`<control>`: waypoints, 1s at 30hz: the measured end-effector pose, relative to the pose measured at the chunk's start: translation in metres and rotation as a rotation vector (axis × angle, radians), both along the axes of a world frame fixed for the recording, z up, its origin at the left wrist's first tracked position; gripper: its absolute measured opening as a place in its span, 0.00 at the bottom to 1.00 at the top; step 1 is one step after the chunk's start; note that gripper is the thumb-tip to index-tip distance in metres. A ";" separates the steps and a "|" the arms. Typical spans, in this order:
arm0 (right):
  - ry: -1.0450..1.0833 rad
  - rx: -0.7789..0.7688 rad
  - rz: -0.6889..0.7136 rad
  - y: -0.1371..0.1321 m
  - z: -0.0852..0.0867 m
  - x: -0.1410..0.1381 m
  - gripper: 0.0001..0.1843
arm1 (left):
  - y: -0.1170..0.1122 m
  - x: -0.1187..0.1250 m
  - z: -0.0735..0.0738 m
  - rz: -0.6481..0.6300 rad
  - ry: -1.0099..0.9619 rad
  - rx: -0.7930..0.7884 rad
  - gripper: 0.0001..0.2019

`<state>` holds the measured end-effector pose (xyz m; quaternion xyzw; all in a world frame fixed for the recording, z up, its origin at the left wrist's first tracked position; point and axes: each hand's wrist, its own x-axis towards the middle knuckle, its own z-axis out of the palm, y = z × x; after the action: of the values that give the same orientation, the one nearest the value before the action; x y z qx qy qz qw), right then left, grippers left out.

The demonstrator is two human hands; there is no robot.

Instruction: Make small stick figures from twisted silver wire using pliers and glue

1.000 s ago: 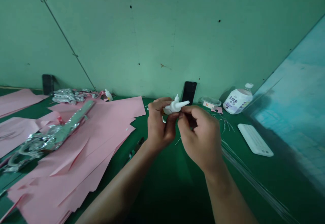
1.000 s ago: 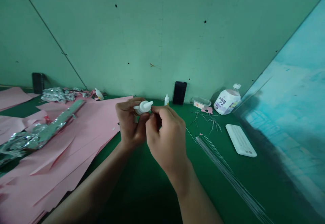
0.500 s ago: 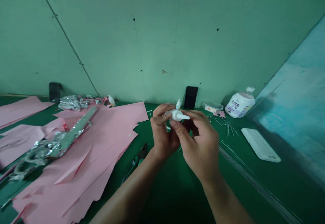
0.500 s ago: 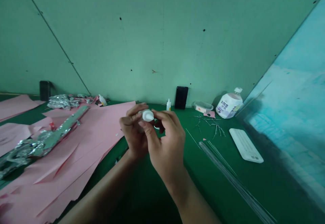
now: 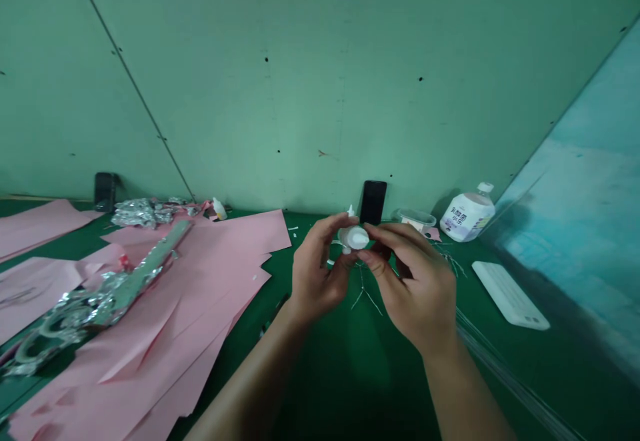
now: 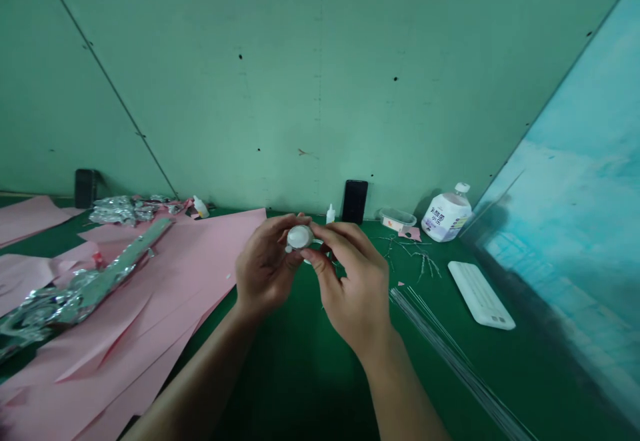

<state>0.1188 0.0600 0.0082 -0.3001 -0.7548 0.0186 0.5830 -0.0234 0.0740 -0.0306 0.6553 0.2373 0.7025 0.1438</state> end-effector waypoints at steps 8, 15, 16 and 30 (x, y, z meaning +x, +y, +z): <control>-0.030 0.051 -0.067 0.006 0.001 0.005 0.11 | 0.000 -0.004 0.007 -0.095 0.056 -0.026 0.17; -0.094 0.052 -0.037 0.008 0.001 0.010 0.09 | -0.001 -0.004 0.003 -0.173 0.083 -0.113 0.18; -0.115 0.052 -0.033 0.008 0.002 0.011 0.10 | -0.001 -0.005 0.003 -0.170 0.095 -0.108 0.18; -0.290 0.018 -0.083 0.006 0.003 0.018 0.14 | -0.005 -0.007 0.010 -0.219 0.095 -0.157 0.14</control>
<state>0.1364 0.0665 0.0114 -0.3251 -0.8183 -0.0560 0.4707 -0.0308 0.0685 -0.0208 0.6964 0.2252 0.6302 0.2592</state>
